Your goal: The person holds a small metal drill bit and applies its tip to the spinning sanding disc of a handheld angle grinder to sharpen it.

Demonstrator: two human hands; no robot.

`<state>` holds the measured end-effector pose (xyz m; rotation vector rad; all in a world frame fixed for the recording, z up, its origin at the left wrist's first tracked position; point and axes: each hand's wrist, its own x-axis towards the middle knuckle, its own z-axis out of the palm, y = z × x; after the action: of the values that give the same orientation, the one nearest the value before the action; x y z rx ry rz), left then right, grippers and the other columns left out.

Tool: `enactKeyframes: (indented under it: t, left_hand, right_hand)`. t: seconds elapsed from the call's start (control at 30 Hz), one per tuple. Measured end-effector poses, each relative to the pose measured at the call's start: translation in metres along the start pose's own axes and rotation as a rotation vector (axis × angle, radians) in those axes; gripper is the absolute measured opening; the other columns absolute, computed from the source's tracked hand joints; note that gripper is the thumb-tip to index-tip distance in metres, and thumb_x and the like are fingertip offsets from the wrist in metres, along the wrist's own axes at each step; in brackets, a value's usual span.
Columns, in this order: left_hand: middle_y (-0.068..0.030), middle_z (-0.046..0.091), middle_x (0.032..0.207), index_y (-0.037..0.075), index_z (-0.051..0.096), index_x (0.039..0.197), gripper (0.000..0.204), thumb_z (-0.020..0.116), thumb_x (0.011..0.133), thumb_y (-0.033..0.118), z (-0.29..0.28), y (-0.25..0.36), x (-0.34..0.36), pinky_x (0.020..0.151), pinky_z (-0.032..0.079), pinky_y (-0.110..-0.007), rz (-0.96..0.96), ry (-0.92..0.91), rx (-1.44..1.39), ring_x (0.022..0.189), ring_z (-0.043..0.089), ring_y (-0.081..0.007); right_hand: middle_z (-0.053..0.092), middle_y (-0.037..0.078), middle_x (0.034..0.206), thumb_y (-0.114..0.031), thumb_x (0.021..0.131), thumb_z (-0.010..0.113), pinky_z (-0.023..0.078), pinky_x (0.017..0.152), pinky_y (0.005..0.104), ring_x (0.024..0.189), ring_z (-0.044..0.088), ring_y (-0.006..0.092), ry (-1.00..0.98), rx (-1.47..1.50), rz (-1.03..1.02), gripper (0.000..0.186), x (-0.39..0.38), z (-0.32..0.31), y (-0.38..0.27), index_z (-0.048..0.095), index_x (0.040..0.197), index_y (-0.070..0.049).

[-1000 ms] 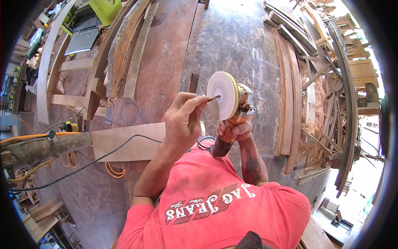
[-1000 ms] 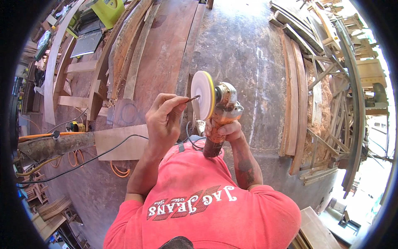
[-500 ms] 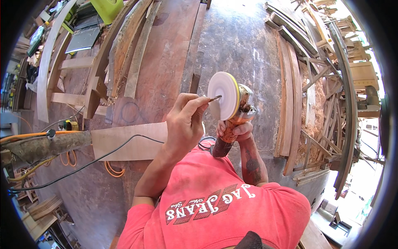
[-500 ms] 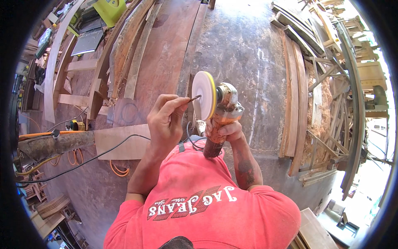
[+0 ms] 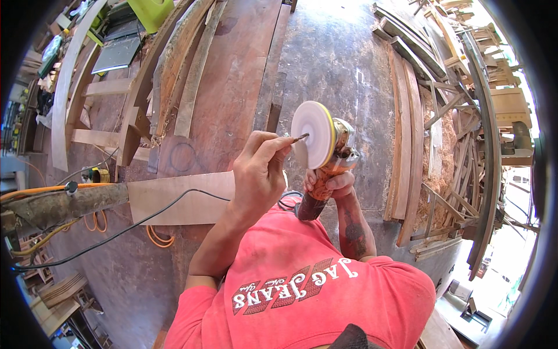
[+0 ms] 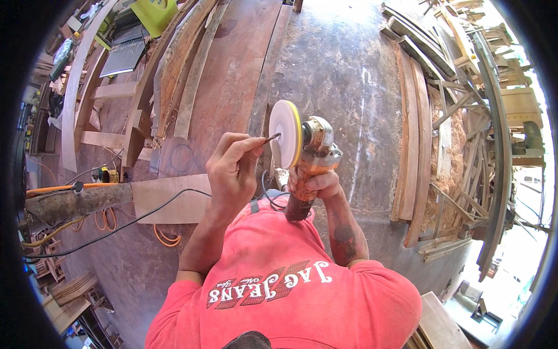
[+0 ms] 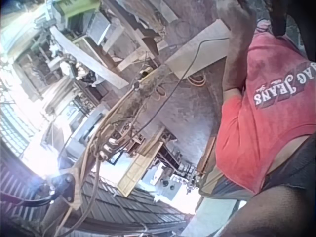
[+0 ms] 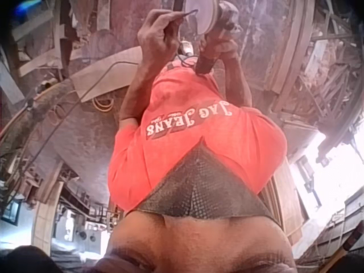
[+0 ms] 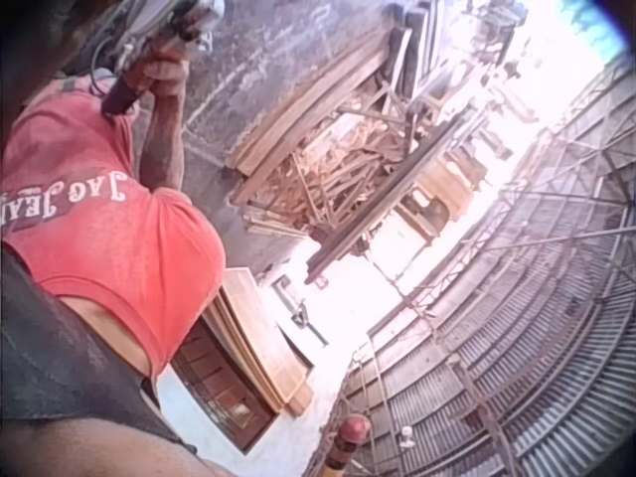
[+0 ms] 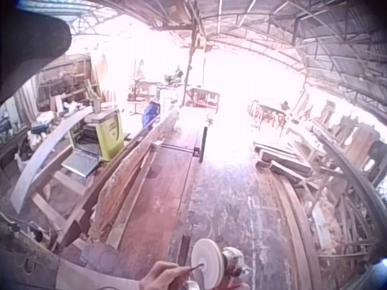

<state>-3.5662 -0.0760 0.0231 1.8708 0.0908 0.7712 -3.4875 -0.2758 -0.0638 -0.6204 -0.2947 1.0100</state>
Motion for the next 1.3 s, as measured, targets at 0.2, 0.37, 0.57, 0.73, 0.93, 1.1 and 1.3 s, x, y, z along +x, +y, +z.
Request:
enactKeyframes:
  t: [0.2, 0.37, 0.57, 0.73, 0.93, 1.1, 1.3]
  left_hand:
    - [-0.0089, 0.061, 0.084, -0.001, 0.069, 0.095, 0.014, 0.067, 0.083, -0.007, -0.0027, 0.0026, -0.0019, 0.059, 0.046, -0.026, -0.015, -0.023, 0.017, 0.069, 0.060, -0.0151]
    - [-0.0080, 0.059, 0.081, -0.001, 0.069, 0.096, 0.014, 0.068, 0.083, -0.006, -0.0003, 0.0029, -0.0050, 0.058, 0.044, -0.026, -0.050, 0.043, 0.015, 0.067, 0.057, -0.0147]
    - [-0.0073, 0.058, 0.079, 0.000, 0.069, 0.096, 0.013, 0.068, 0.084, -0.004, 0.0009, 0.0004, -0.0066, 0.056, 0.042, -0.025, -0.065, 0.037, -0.026, 0.067, 0.055, -0.0138]
    - [-0.0068, 0.056, 0.077, 0.000, 0.069, 0.096, 0.012, 0.068, 0.085, -0.003, 0.0048, 0.0032, -0.0057, 0.055, 0.040, -0.025, -0.058, 0.037, -0.031, 0.064, 0.053, -0.0132]
    - [-0.0064, 0.056, 0.076, 0.001, 0.069, 0.096, 0.012, 0.069, 0.084, -0.003, 0.0047, 0.0036, -0.0065, 0.054, 0.040, -0.025, -0.041, 0.039, -0.014, 0.063, 0.052, -0.0129]
    - [-0.0071, 0.056, 0.075, 0.000, 0.069, 0.094, 0.013, 0.069, 0.082, -0.006, 0.0042, 0.0055, -0.0074, 0.054, 0.042, -0.026, -0.030, 0.040, 0.006, 0.062, 0.054, -0.0141]
    - [-0.0083, 0.057, 0.075, 0.000, 0.069, 0.093, 0.015, 0.069, 0.080, -0.009, 0.0020, 0.0059, -0.0071, 0.055, 0.044, -0.027, -0.001, 0.031, 0.000, 0.062, 0.056, -0.0161]
  right_hand:
    - [0.060, 0.011, 0.083, -0.014, 0.060, 0.073, 0.052, 0.075, 0.0389, 0.077, 0.063, 0.0257, 0.009, 0.013, 0.020, 0.063, -0.0005, -0.0029, 0.0013, 0.053, 0.117, 0.004]
    - [0.060, 0.012, 0.083, -0.015, 0.060, 0.073, 0.052, 0.075, 0.0391, 0.078, 0.063, 0.0260, 0.018, 0.011, 0.012, 0.063, -0.0006, -0.0050, 0.0031, 0.052, 0.117, 0.004]
    - [0.060, 0.011, 0.083, -0.016, 0.061, 0.073, 0.052, 0.075, 0.0395, 0.077, 0.063, 0.0259, 0.011, 0.007, 0.003, 0.060, -0.0002, -0.0029, 0.0023, 0.054, 0.115, 0.005]
    - [0.060, 0.011, 0.082, -0.017, 0.062, 0.073, 0.053, 0.074, 0.0390, 0.076, 0.063, 0.0252, 0.001, 0.014, -0.003, 0.060, 0.0012, 0.0005, 0.0021, 0.054, 0.114, 0.005]
    - [0.060, 0.011, 0.081, -0.015, 0.061, 0.073, 0.052, 0.074, 0.0390, 0.076, 0.063, 0.0246, -0.004, -0.010, 0.000, 0.060, 0.0001, 0.0010, 0.0005, 0.054, 0.114, 0.005]
    - [0.059, 0.011, 0.082, -0.013, 0.060, 0.072, 0.052, 0.076, 0.0392, 0.077, 0.063, 0.0254, -0.006, 0.011, 0.004, 0.058, -0.0003, -0.0016, 0.0014, 0.054, 0.112, 0.005]
    - [0.059, 0.011, 0.083, -0.013, 0.061, 0.071, 0.052, 0.077, 0.0392, 0.078, 0.063, 0.0255, -0.005, 0.013, 0.012, 0.057, -0.0002, -0.0035, 0.0032, 0.054, 0.112, 0.005]
